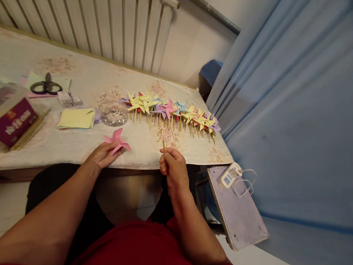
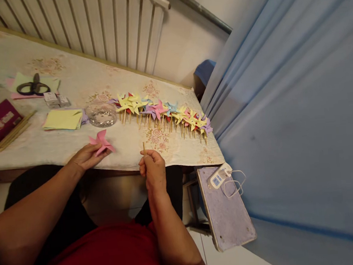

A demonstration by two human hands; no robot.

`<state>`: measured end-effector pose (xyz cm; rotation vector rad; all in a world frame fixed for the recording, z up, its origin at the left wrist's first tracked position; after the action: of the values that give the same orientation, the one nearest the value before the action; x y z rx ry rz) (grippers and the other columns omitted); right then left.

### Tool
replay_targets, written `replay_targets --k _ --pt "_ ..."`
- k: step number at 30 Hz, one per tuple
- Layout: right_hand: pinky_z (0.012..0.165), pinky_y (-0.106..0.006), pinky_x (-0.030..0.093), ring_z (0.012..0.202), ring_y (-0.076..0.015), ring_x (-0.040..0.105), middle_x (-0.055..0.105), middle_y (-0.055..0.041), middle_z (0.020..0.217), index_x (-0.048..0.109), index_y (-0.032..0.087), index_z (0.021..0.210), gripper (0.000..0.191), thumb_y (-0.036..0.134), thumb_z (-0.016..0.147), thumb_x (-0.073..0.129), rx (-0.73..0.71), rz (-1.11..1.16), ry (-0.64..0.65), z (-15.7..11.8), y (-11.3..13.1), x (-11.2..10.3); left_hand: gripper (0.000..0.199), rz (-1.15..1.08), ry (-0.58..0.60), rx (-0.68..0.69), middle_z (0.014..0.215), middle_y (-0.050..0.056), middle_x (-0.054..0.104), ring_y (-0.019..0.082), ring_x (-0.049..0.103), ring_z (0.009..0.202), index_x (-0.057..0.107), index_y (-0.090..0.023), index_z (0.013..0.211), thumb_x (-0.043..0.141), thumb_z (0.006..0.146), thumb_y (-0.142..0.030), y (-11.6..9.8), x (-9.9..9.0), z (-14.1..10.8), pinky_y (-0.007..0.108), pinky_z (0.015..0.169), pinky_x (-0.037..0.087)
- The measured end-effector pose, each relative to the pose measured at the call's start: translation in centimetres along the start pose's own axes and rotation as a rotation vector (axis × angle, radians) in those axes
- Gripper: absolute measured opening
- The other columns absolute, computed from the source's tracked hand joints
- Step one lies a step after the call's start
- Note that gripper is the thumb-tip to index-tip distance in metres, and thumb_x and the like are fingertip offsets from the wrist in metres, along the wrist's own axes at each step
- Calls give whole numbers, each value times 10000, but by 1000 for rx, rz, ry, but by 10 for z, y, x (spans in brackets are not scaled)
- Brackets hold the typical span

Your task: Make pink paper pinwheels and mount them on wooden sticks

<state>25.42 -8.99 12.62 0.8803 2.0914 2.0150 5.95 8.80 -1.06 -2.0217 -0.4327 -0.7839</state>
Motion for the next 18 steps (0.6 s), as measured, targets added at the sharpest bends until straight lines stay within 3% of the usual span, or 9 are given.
replay_targets --k 18 --pt "342 -186 166 322 -36 295 511 97 491 585 192 774 132 317 752 621 34 4 -19 0 -1 -2 234 1 17 0 784 42 695 159 687 733 670 -185 844 676 745 27 1 -1 2 304 776 621"
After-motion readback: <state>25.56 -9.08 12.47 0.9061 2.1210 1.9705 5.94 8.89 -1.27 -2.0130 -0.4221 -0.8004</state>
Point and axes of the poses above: each hand's wrist, its own z-axis towards the middle knuckle, its own x-axis out of the palm, y = z × x, the point moved 6 cm from there along z, towards the middle knuckle
